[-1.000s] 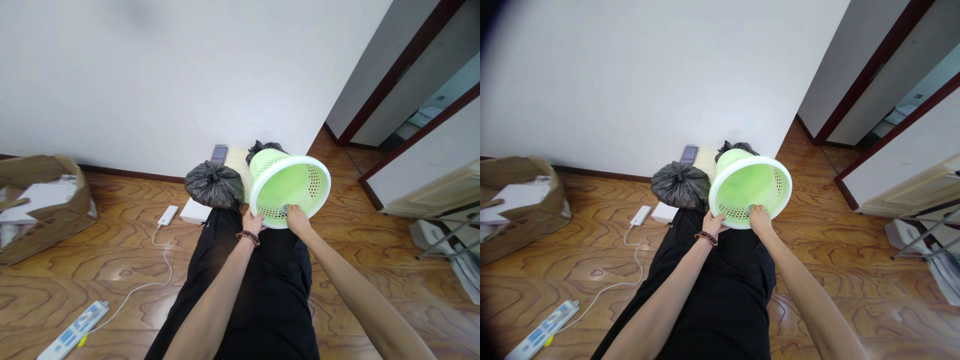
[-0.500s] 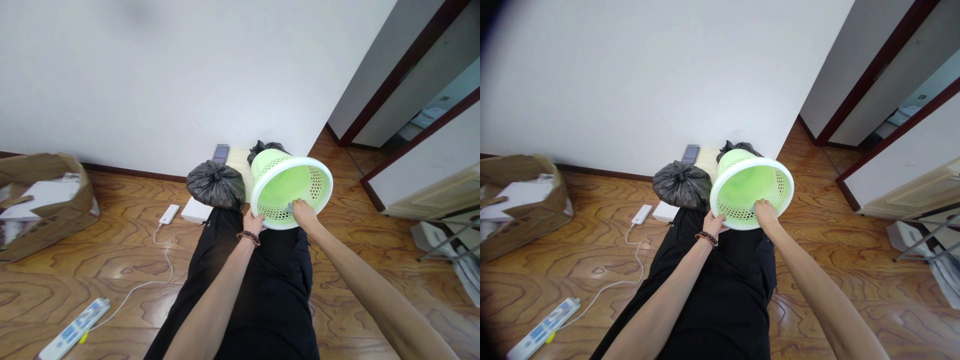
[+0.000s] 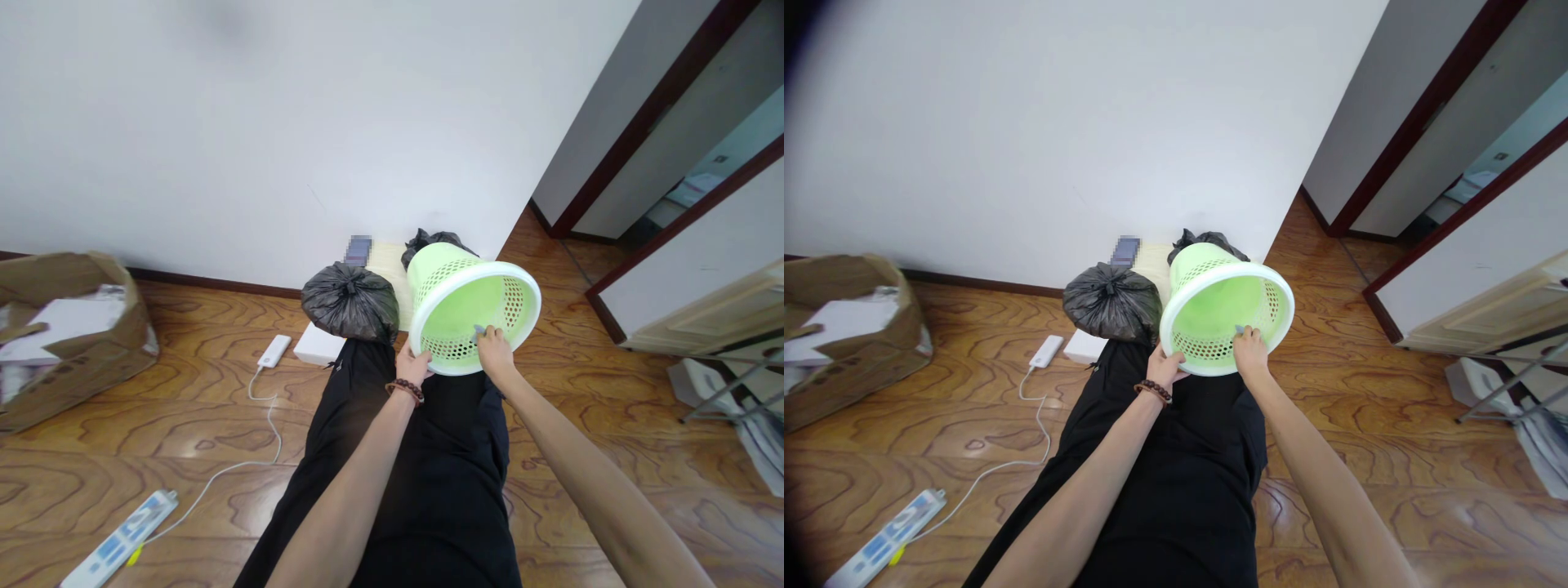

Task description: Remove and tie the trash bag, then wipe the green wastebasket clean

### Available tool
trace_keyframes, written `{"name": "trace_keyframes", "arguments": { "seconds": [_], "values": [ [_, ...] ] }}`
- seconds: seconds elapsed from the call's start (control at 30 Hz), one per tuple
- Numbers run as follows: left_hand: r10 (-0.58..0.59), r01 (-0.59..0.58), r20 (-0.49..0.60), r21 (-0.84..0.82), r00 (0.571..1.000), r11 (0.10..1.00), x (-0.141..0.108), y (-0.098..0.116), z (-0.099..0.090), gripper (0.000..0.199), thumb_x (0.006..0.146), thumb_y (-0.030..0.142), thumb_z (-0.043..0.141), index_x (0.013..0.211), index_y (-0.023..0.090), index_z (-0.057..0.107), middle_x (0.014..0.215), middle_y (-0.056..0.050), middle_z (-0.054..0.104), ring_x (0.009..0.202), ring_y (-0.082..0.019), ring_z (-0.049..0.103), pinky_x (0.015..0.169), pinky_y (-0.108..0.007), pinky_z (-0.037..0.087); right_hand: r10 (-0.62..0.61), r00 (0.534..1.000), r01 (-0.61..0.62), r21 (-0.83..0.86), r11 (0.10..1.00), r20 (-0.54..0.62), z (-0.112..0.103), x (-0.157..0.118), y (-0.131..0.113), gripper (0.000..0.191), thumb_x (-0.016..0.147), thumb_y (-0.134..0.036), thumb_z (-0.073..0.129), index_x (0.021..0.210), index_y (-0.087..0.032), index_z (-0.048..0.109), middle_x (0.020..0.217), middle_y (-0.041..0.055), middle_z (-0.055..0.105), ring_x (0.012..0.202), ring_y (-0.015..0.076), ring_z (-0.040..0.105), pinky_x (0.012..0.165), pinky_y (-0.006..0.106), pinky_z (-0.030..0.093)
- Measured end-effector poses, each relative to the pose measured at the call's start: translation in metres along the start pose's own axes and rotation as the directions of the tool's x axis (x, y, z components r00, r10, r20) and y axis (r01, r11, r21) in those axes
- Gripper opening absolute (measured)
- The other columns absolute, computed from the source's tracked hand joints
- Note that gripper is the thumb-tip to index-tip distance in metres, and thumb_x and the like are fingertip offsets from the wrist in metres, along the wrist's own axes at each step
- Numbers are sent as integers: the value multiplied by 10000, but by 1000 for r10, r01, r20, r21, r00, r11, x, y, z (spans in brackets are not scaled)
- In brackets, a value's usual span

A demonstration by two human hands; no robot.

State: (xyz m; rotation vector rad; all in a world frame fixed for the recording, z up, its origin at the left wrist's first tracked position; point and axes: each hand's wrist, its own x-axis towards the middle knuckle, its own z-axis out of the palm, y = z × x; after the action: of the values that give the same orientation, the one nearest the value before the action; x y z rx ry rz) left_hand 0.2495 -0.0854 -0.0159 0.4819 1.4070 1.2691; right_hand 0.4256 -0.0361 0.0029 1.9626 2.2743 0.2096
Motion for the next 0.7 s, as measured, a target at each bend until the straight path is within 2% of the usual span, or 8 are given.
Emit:
{"name": "trace_keyframes", "arguments": {
  "seconds": [0.13,0.23,0.37,0.43,0.5,0.57,0.7],
  "values": [
    [0,0,12,3,1000,1000,-1,-2,2,613,594,25,587,1176,216,560,888,-46,669,717,-177,656,574,-298,557,27,998,-32,75,997,62,3,1,2,345,850,-75,329,1021,-105,627,1030,175,548,1001,242,486,787,313,405],
    [26,-26,33,-1,999,1000,-1,-7,4,608,601,34,585,1180,220,560,887,-32,670,718,-167,652,580,-298,557,20,994,-41,202,979,107,9,-5,-20,306,863,-138,374,1051,-122,615,1008,142,573,966,209,523,830,293,386],
    [101,-103,46,35,994,994,4,-16,3,588,604,37,584,1165,212,579,854,-17,675,703,-150,646,622,-284,553,-111,993,88,394,915,35,14,-18,-58,317,897,-220,367,1125,-167,582,1035,103,581,970,176,528,886,252,353],
    [135,-137,54,48,989,989,6,-19,1,596,601,26,582,1168,206,580,858,-17,678,731,-150,647,654,-276,549,-171,985,146,441,886,17,13,-22,-65,336,908,-231,356,1175,-182,554,1067,92,574,985,167,522,899,239,343],
    [157,-160,57,51,986,986,8,-20,1,593,604,23,580,1172,198,576,878,-24,679,757,-155,648,661,-278,549,-232,972,199,419,886,29,10,-21,-60,340,909,-220,354,1184,-184,551,1070,86,568,990,165,514,910,236,335],
    [173,-176,54,62,984,983,8,-19,1,563,614,31,582,1154,190,585,896,-32,681,767,-164,650,662,-292,551,-267,962,235,333,913,53,2,-15,-44,334,901,-189,359,1158,-180,572,1051,89,563,999,176,498,906,246,336],
    [188,-189,22,93,982,978,9,-16,-1,488,634,46,599,1098,197,613,915,-34,684,837,-175,650,748,-323,538,-185,983,182,120,976,12,-25,9,0,355,889,-143,342,1154,-169,576,1060,124,533,1046,226,440,857,290,360]
  ]
}}
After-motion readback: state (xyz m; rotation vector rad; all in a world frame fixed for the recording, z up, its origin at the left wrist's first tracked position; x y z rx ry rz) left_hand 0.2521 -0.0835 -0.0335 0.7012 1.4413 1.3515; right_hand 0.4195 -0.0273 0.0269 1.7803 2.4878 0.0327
